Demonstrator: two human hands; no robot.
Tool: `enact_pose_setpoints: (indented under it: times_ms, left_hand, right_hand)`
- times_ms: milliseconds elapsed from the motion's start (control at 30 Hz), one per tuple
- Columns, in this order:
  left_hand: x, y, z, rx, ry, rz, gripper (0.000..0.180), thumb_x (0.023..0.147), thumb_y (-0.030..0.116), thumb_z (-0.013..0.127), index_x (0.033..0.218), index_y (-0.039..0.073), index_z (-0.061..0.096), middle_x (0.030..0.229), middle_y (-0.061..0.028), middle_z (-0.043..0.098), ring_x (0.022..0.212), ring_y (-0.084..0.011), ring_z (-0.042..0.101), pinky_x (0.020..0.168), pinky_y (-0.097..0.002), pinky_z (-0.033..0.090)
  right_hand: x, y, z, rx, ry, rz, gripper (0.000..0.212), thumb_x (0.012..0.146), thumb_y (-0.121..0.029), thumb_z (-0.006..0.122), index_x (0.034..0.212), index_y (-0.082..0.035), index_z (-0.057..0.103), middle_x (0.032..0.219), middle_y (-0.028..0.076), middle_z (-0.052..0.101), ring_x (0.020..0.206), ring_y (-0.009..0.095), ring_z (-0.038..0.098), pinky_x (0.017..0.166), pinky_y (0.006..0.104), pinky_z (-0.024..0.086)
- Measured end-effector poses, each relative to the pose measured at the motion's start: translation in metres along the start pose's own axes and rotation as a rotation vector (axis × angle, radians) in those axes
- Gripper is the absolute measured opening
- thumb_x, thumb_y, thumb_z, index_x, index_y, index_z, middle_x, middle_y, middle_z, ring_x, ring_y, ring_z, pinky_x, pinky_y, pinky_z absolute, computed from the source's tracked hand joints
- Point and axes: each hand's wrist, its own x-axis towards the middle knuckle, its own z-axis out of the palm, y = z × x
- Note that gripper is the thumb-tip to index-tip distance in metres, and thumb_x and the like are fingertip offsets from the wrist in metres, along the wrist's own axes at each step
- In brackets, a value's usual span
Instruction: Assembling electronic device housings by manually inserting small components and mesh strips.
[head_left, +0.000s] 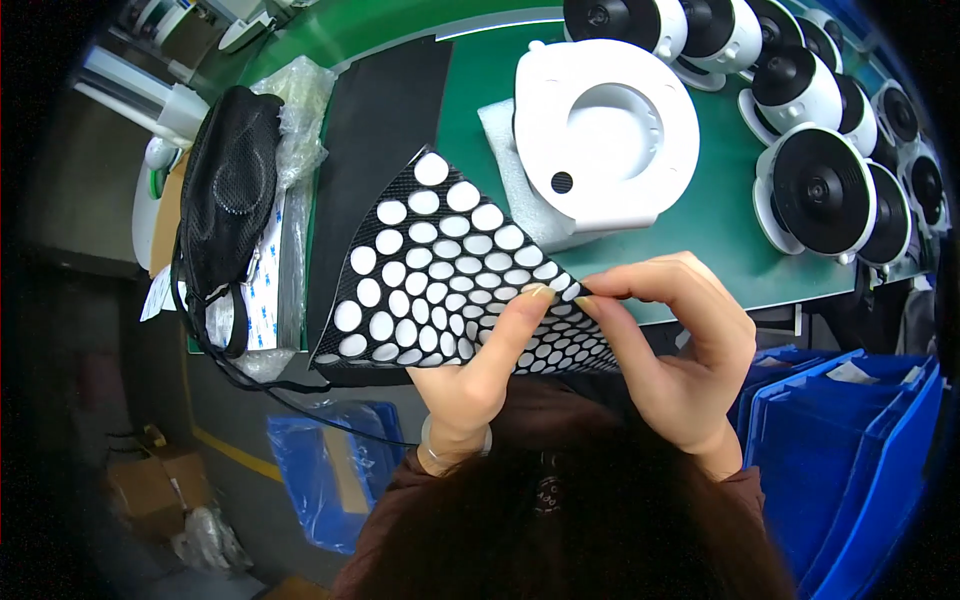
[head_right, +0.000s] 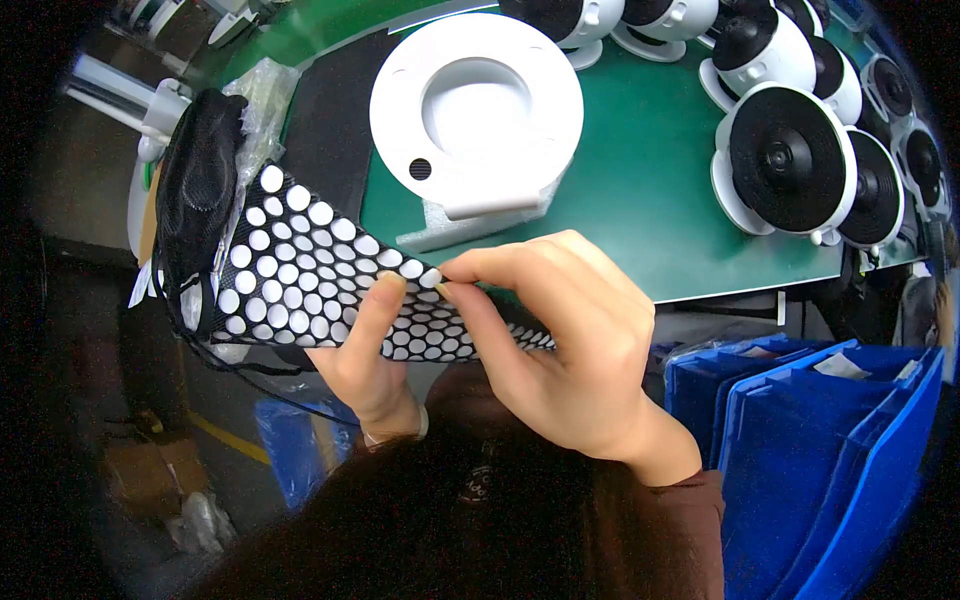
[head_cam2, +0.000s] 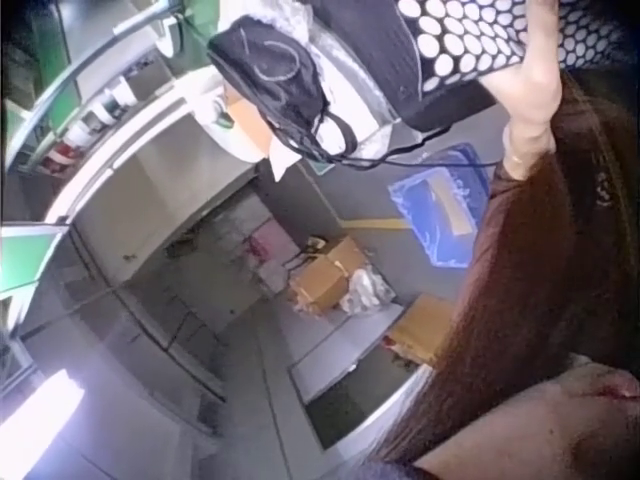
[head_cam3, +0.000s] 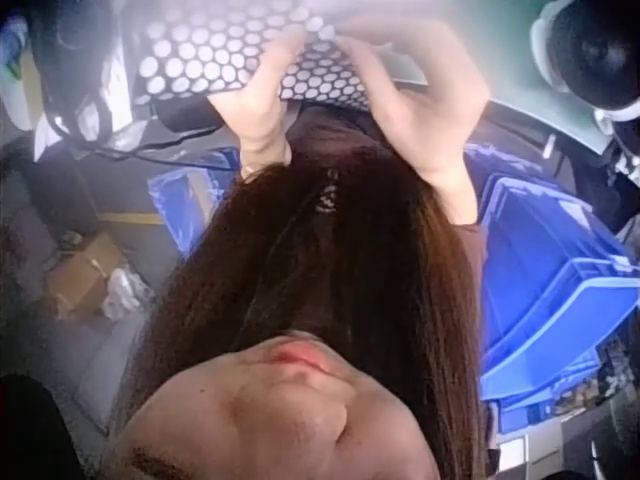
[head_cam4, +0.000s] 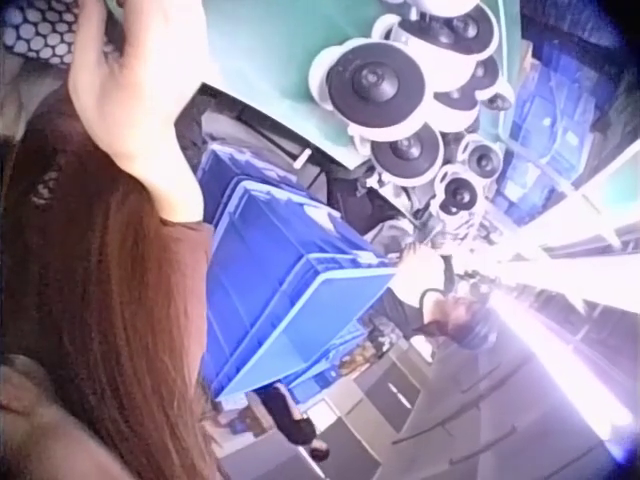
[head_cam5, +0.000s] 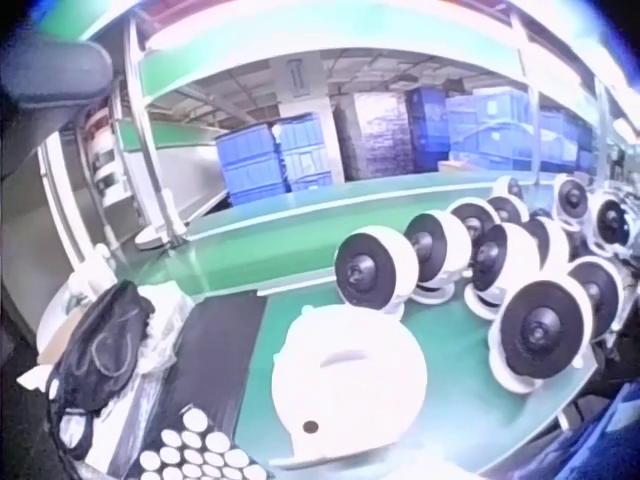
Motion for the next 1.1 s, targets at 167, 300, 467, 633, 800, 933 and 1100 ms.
enact_pose_setpoints:
  times_ms: [167, 300, 467, 633, 800, 933, 1100]
  left_hand:
    - [0.001, 0.005, 0.006, -0.016, 0.009, 0.123, 0.037, 0.061, -0.008, 0.062, 0.095, -0.007, 0.046, 0.086, -0.0095, 0.053, 0.073, -0.0131, 0.054, 0.065, -0.0204, 0.044]
    - [-0.001, 0.002, 0.007, 0.039, 0.008, 0.172, 0.036, 0.062, -0.008, 0.061, 0.095, -0.007, 0.045, 0.085, -0.0092, 0.053, 0.073, -0.013, 0.054, 0.065, -0.0208, 0.044]
    - [-0.004, 0.002, 0.011, 0.101, -0.065, 0.183, 0.036, 0.062, -0.006, 0.063, 0.094, -0.007, 0.046, 0.084, -0.0091, 0.055, 0.072, -0.0125, 0.055, 0.065, -0.0205, 0.044]
    - [-0.004, 0.006, 0.021, 0.198, -0.035, 0.193, 0.026, 0.062, -0.008, 0.063, 0.086, -0.007, 0.052, 0.077, -0.008, 0.057, 0.067, -0.0111, 0.056, 0.063, -0.0196, 0.045]
    - [-0.006, 0.003, 0.022, 0.238, -0.028, 0.222, 0.026, 0.062, -0.008, 0.062, 0.085, -0.007, 0.052, 0.078, -0.0079, 0.057, 0.068, -0.0112, 0.056, 0.063, -0.02, 0.045]
    - [-0.006, 0.002, 0.025, 0.254, 0.004, 0.253, 0.028, 0.062, -0.006, 0.063, 0.087, -0.005, 0.052, 0.079, -0.007, 0.057, 0.068, -0.0109, 0.055, 0.063, -0.0198, 0.045]
    - [-0.006, 0.002, 0.026, 0.274, -0.01, 0.227, 0.028, 0.062, -0.005, 0.064, 0.087, -0.004, 0.052, 0.079, -0.0065, 0.057, 0.068, -0.011, 0.056, 0.062, -0.0199, 0.045]
  right_hand:
    - [-0.011, 0.0, 0.001, 0.123, -0.007, 0.206, 0.015, 0.061, 0.006, 0.063, 0.074, 0.003, 0.058, 0.071, 0.007, 0.059, 0.064, 0.012, 0.054, 0.06, 0.0197, 0.041]
    - [-0.012, 0.005, 0.002, 0.154, 0.006, 0.153, 0.014, 0.061, 0.003, 0.063, 0.073, 0.0, 0.058, 0.07, 0.006, 0.059, 0.061, 0.013, 0.055, 0.056, 0.0209, 0.042]
    - [-0.012, 0.009, 0.001, 0.169, 0.089, 0.115, 0.013, 0.061, 0.001, 0.064, 0.072, -0.003, 0.058, 0.068, 0.005, 0.059, 0.058, 0.015, 0.056, 0.051, 0.022, 0.043]
    - [-0.014, 0.009, -0.002, 0.156, 0.077, 0.145, 0.013, 0.06, 0.006, 0.063, 0.072, 0.002, 0.057, 0.07, 0.008, 0.059, 0.063, 0.014, 0.056, 0.059, 0.0199, 0.042]
    - [-0.015, 0.005, -0.003, 0.039, 0.087, 0.065, 0.013, 0.06, 0.006, 0.063, 0.071, 0.002, 0.057, 0.069, 0.008, 0.059, 0.062, 0.015, 0.056, 0.059, 0.0208, 0.043]
    - [-0.014, 0.007, -0.004, 0.072, 0.11, 0.068, 0.013, 0.06, 0.006, 0.062, 0.072, 0.001, 0.056, 0.07, 0.009, 0.059, 0.063, 0.016, 0.056, 0.059, 0.0217, 0.043]
    - [-0.01, 0.009, -0.011, 0.088, 0.008, 0.167, 0.013, 0.061, 0.006, 0.061, 0.072, 0.001, 0.055, 0.071, 0.009, 0.059, 0.065, 0.017, 0.057, 0.06, 0.0224, 0.043]
